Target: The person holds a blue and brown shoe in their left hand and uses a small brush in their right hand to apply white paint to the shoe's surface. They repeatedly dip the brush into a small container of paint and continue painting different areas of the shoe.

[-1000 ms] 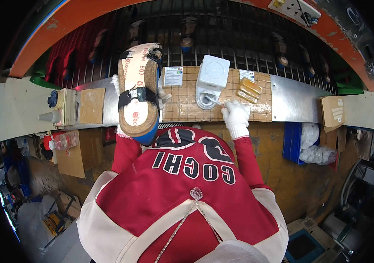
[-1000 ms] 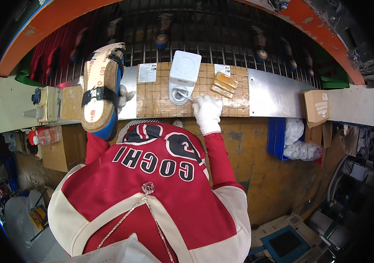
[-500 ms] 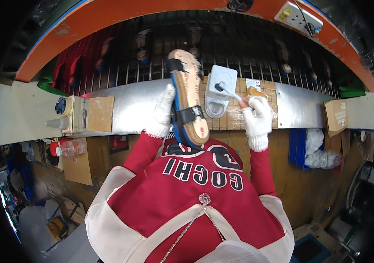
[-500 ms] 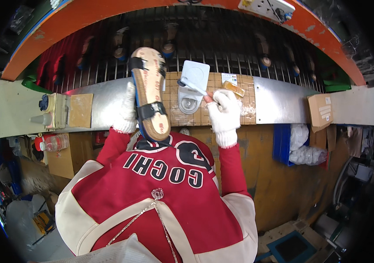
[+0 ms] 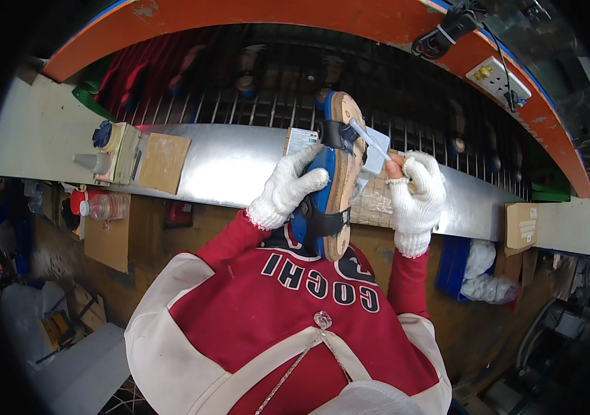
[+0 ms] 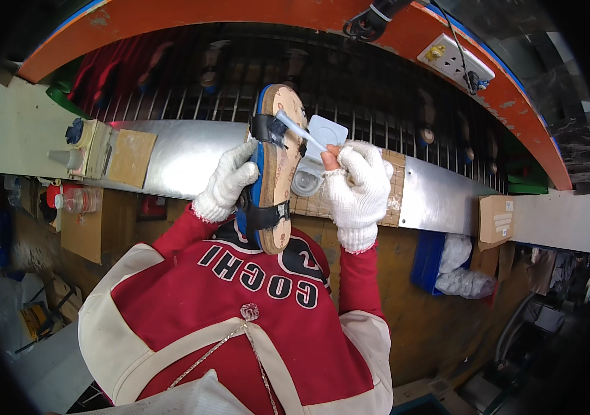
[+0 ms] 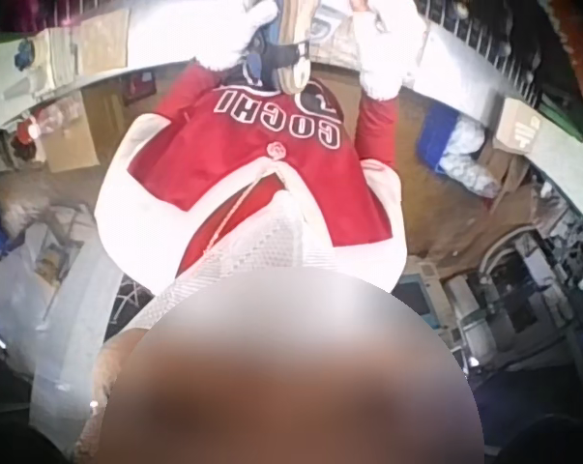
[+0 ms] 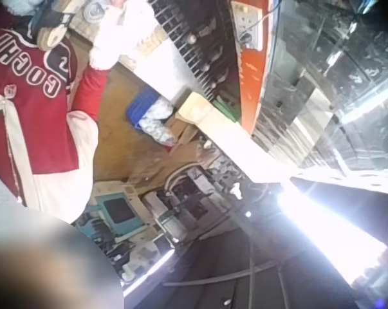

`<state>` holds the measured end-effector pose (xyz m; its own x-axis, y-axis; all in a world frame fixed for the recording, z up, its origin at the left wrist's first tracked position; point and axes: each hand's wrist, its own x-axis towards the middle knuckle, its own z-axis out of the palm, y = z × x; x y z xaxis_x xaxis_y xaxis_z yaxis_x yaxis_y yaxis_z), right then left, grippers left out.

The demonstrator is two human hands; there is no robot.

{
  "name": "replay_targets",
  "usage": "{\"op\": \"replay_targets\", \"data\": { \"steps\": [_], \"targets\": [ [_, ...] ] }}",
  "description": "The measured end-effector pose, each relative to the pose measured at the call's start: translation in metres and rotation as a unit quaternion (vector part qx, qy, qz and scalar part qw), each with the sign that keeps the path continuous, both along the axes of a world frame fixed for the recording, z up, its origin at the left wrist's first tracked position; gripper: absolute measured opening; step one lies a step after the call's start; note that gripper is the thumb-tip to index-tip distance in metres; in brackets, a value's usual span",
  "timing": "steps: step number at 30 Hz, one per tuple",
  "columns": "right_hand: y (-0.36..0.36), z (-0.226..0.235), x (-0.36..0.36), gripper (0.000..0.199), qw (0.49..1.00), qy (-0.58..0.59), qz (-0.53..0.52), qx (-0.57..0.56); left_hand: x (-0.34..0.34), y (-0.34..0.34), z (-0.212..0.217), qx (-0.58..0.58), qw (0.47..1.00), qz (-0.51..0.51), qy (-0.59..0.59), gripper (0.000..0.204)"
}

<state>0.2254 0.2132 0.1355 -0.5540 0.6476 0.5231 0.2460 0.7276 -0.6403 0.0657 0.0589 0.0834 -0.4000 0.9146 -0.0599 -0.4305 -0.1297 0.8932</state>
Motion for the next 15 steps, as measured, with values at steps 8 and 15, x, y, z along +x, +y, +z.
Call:
{"op": "replay_targets", "data": {
  "steps": [8, 15],
  "targets": [
    [0.019, 0.007, -0.010, 0.016, 0.998, 0.006, 0.048, 0.040, -0.004, -0.004, 0.003, -0.014, 1.000, 0.005, 0.008, 0.093],
    [0.018, 0.007, 0.005, 0.016, 0.996, -0.008, 0.080, 0.046, -0.005, -0.001, 0.013, 0.005, 1.000, -0.019, -0.023, 0.082]
  ]
}}
